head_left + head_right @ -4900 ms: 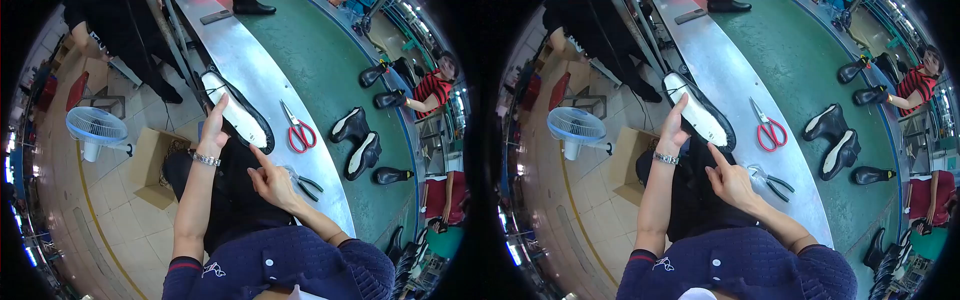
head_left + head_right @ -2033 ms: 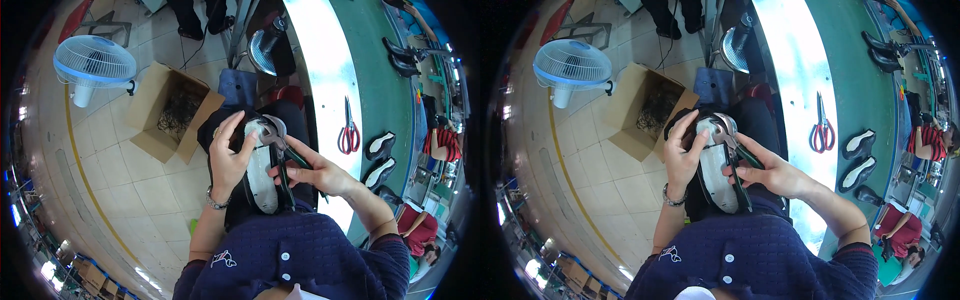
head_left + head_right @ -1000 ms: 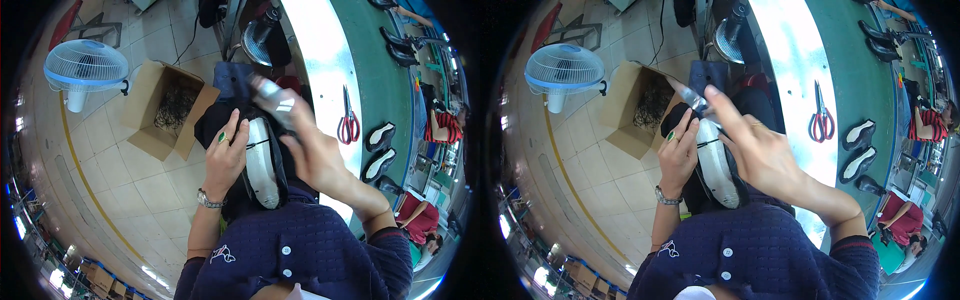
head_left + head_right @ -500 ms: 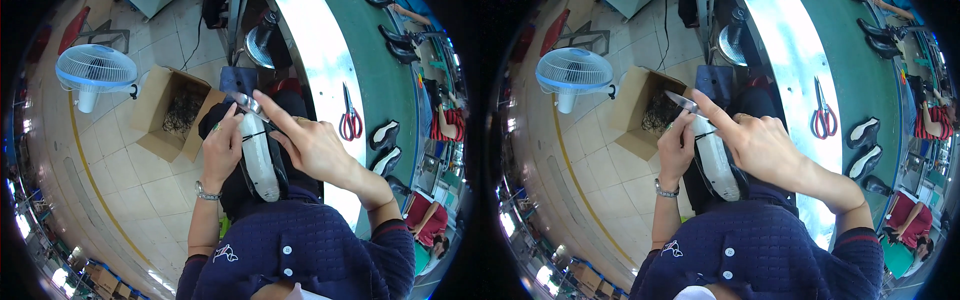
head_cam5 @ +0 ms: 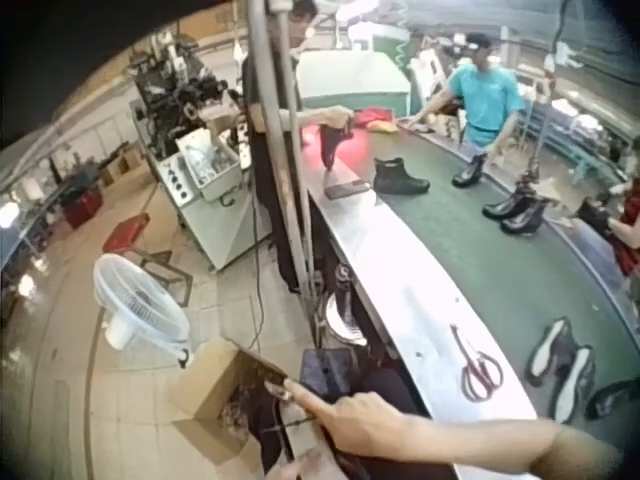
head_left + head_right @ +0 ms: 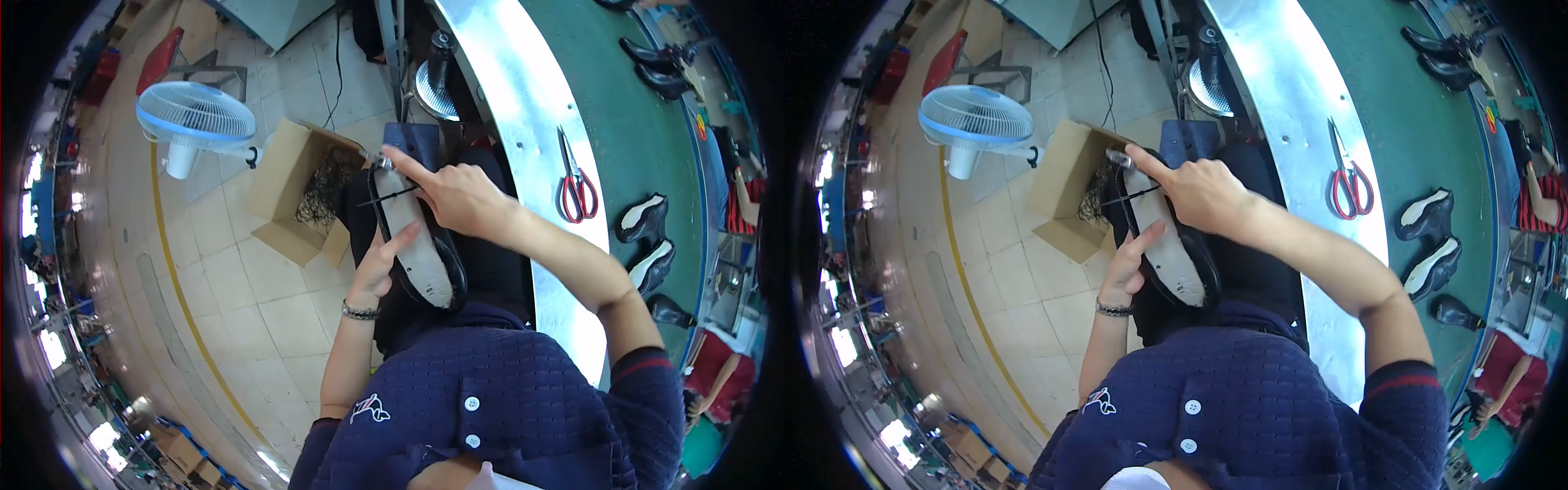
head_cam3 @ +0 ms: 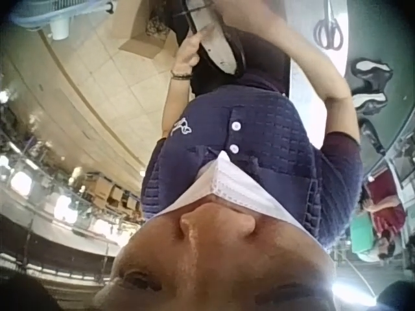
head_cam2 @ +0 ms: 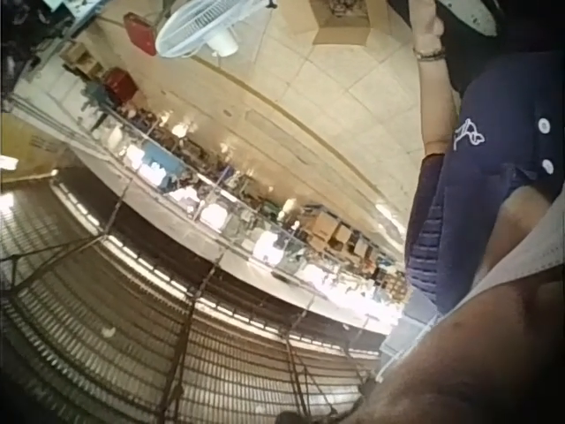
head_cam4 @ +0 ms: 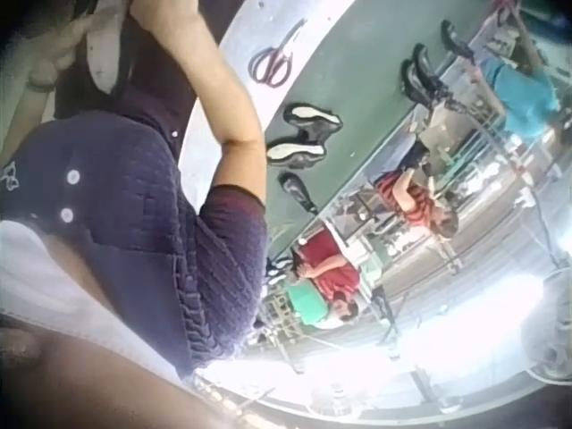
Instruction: Trimming and inspecting leather boots on an industrial assembly line.
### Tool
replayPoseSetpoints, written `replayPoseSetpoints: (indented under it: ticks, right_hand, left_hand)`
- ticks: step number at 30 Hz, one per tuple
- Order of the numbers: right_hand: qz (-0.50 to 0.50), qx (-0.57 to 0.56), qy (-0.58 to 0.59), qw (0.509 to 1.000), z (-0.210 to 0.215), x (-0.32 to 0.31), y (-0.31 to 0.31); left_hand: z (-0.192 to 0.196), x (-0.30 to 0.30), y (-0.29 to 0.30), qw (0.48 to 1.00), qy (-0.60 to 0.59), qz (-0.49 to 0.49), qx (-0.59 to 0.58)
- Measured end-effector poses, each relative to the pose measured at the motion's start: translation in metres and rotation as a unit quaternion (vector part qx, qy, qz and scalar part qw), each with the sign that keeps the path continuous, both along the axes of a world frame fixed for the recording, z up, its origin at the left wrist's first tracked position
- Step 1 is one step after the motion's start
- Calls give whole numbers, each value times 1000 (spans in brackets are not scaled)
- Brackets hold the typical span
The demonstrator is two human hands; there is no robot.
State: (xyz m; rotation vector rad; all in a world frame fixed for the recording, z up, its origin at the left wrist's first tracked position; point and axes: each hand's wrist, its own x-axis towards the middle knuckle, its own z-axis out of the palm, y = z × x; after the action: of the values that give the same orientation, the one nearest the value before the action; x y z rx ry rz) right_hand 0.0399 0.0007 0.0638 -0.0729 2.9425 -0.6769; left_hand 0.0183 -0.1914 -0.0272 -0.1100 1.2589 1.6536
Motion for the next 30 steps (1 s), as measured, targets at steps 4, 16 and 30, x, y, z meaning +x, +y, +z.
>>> replayPoseSetpoints:
  ticks: [4,16,30]
  right_hand:
    - [-23,-88,10,996,13,23,13]
    - [-198,-317,143,917,53,121,49]
    - [-265,-422,29,867,39,130,60]
  left_hand:
    - [10,2,6,1000,-3,19,-23]
    - [45,-15,82,888,367,-212,181]
    - [4,-17,97,854,405,-250,210]
